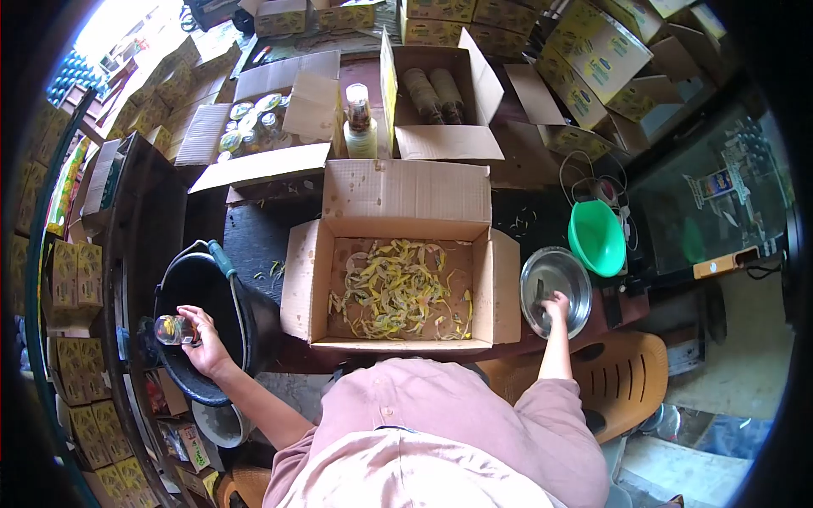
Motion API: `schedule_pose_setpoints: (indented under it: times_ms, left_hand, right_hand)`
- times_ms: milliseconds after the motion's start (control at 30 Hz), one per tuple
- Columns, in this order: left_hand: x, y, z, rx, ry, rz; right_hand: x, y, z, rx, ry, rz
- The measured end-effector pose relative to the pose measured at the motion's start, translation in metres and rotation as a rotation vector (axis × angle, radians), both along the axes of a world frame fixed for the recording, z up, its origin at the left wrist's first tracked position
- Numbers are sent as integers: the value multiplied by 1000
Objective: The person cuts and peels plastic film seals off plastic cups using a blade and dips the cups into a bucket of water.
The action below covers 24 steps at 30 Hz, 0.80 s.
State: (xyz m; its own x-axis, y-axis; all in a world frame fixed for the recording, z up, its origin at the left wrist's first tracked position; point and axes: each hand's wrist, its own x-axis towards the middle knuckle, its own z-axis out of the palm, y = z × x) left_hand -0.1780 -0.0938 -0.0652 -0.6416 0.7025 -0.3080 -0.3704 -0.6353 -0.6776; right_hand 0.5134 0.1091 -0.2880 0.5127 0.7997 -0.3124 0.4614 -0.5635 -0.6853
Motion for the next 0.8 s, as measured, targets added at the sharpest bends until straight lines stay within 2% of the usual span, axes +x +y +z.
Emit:
schedule_pose_setpoints:
  times_ms: [67, 100, 133, 200, 233, 267, 367, 400, 467, 533, 600, 800]
  left_hand:
    - [0, -2, -1, 2, 18, 27]
    - [3, -2, 2, 10, 38, 35]
    - [2, -5, 2, -15, 71, 12]
    - [0, -5, -1, -66, 201, 38]
    - [-3, -6, -6, -66, 225, 43]
    - [-5, -8, -8, -69, 248, 49]
    - [-1, -4, -2, -82, 155, 76]
    - [0, -3, -3, -89, 107, 85]
    - [5, -1, -1, -110, 108, 91]
    - [3, 1, -10, -129, 129, 108]
    - [1, 2, -14, -134, 81, 103]
    - [4, 6, -17, -157, 116, 100]
  right_hand:
    - [4, 3, -2, -17, -103, 128]
    - [5, 2, 0, 62, -205, 162]
    - [-11, 2, 33, 14, -260, 178]
    - [-4, 8, 44, 10, -451, 273]
    - [-14, 9, 75, -29, -541, 370]
    - [-8, 12, 78, 67, -713, 468]
    - [-30, 24, 135, -372, -716, 507]
    - [-26, 27, 130, -322, -741, 525]
    - [-57, 31, 155, -593, -786, 570]
    - [-41, 39, 120, -858, -732, 600]
    - [-12, 50, 72, -1039, -802, 704]
    - [7, 63, 50, -999, -937, 794]
